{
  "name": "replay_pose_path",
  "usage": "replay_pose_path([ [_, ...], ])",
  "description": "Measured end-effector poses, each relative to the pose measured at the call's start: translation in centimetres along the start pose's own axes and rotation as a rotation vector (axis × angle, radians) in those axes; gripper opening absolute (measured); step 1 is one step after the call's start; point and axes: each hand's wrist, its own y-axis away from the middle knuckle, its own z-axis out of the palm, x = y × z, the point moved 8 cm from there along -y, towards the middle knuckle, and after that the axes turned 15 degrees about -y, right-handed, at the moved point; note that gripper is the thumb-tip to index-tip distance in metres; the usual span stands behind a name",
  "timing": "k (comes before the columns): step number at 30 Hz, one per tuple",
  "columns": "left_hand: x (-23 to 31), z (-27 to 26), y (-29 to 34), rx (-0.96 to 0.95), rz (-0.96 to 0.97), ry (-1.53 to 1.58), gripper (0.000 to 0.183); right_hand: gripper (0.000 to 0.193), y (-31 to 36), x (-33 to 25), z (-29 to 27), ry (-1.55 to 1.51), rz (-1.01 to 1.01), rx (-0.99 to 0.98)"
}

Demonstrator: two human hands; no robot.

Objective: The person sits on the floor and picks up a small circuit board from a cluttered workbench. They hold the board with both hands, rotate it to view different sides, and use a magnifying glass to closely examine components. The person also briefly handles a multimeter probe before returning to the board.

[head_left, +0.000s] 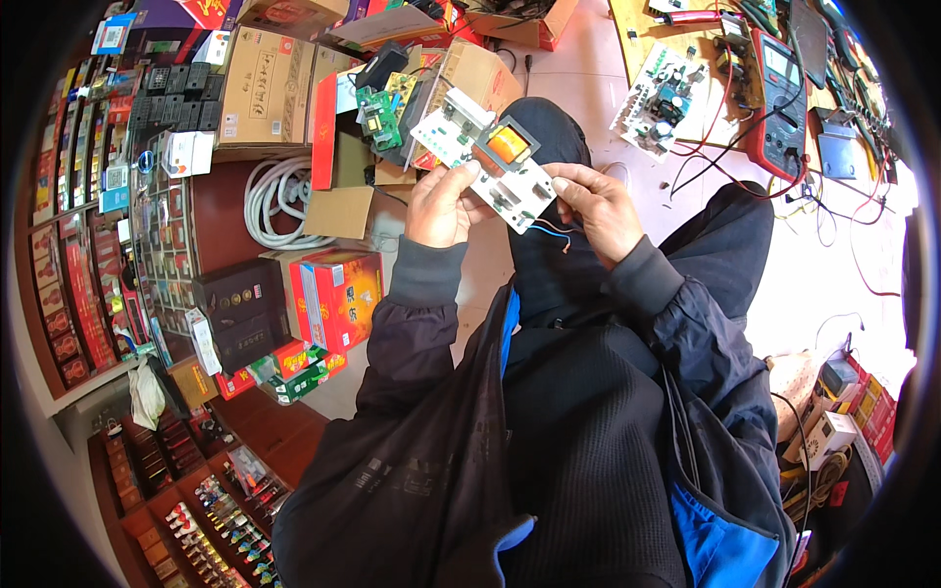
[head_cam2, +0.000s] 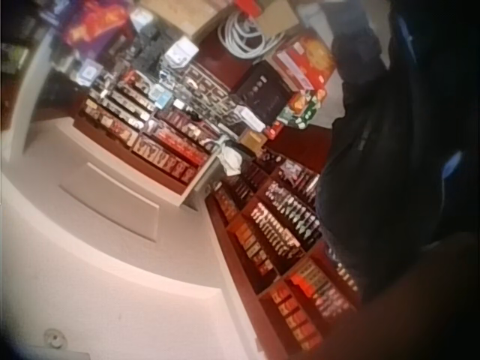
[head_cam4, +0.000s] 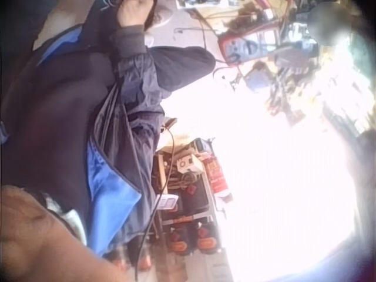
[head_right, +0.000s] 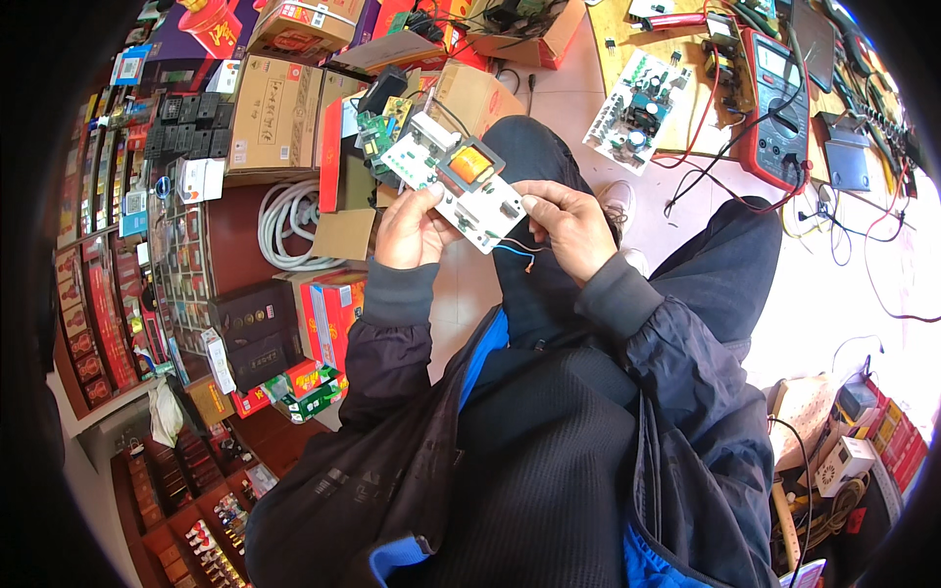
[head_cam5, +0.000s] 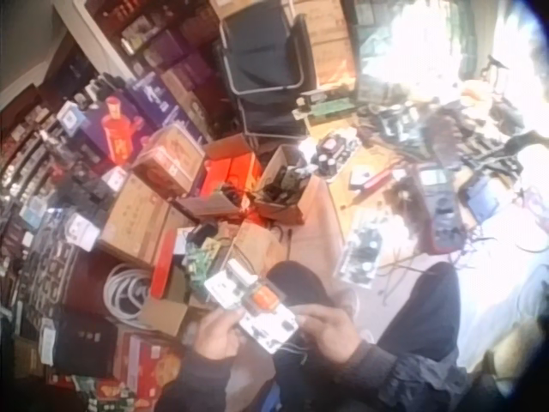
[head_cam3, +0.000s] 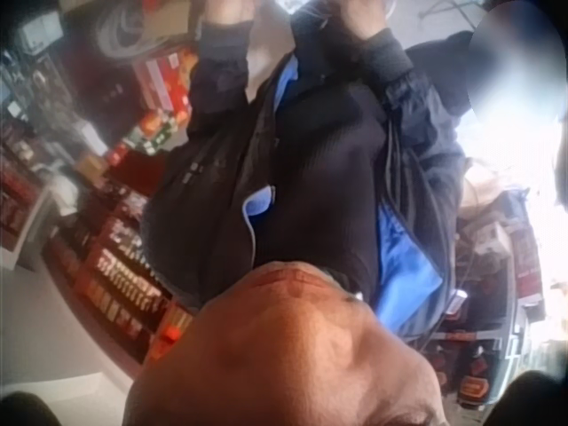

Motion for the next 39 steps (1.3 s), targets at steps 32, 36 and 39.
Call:
replay_pose_path([
  [32, -0.6, 5.4, 0.6, 0.087, 0.207, 0.258, 0.044, 0.019, -1.3, -1.1, 3.7, -0.387, -0.018, -0.063],
  [36, -0.3, 5.7, 0.7, 0.115, 0.241, 0.228, 0.042, 0.017, -1.4, -1.2, 3.8, -0.430, -0.018, -0.040],
  [39, 0.2, 6.0, 1.2, 0.152, 0.277, 0.187, 0.040, 0.016, -1.2, -1.8, 4.1, -0.456, -0.040, -0.054],
])
